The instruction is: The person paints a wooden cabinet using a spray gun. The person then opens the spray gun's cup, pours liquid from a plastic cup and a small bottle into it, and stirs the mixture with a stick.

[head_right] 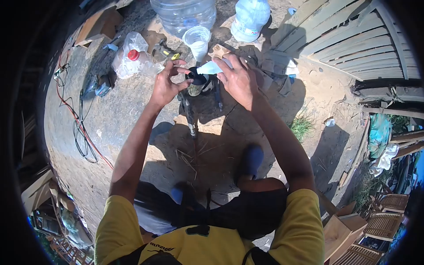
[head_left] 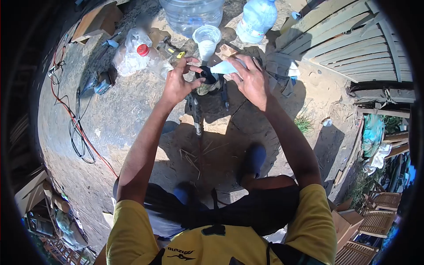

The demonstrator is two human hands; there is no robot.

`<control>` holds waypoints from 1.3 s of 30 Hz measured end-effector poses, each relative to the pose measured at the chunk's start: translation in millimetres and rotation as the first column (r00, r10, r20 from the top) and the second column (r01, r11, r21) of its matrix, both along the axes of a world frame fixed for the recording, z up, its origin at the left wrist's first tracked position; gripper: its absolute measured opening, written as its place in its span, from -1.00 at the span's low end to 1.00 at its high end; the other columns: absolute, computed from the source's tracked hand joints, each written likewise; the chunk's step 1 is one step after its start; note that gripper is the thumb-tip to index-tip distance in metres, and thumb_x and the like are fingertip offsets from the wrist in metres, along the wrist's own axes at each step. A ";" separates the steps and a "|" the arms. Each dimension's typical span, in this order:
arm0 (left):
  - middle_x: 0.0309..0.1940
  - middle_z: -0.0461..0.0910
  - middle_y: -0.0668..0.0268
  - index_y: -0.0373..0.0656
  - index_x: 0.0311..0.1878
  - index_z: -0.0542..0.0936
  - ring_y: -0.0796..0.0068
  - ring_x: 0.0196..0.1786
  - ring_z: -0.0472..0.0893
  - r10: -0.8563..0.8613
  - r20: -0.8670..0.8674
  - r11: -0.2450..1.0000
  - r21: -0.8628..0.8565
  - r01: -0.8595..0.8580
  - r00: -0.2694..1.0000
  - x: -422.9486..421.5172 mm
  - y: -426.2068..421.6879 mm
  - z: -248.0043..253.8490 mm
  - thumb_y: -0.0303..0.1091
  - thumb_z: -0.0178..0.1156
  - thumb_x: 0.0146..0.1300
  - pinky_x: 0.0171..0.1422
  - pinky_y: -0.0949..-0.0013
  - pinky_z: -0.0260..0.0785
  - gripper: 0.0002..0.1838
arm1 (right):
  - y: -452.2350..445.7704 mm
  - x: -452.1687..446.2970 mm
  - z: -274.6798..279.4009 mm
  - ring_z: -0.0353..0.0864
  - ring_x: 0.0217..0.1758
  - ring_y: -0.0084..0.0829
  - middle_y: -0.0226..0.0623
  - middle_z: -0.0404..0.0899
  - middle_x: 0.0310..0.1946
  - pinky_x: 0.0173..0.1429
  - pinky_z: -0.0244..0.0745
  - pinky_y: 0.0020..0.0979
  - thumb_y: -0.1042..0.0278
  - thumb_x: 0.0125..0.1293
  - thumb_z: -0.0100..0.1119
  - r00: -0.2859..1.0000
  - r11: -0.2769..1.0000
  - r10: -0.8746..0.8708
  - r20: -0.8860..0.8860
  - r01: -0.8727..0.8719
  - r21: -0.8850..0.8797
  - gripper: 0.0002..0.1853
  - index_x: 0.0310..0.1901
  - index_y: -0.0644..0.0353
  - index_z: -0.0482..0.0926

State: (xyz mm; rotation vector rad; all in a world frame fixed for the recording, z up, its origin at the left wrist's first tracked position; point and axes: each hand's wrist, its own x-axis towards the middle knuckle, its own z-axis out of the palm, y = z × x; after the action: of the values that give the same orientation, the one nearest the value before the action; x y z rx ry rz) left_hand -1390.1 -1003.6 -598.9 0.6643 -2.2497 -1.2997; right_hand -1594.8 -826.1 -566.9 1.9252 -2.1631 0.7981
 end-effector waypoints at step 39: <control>-0.15 0.77 0.24 -0.09 0.35 0.50 0.31 0.29 0.59 -0.054 0.473 0.259 -0.844 0.470 0.879 -13.6 -11.4 22.1 -0.44 0.16 0.32 0.42 0.04 0.43 -0.50 | -0.3 -0.8 -22.5 0.73 0.09 -0.08 -0.24 0.58 0.12 0.09 0.69 -0.12 0.43 0.23 0.49 0.982 0.998 -0.055 0.182 0.058 -0.010 -0.48 0.26 -0.05 0.66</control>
State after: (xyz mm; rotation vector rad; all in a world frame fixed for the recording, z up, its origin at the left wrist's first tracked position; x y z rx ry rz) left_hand -1403.8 -1015.0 -576.8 -0.0032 -2.9366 0.3468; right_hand -1595.7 -826.4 -589.4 1.8399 -2.2940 1.0137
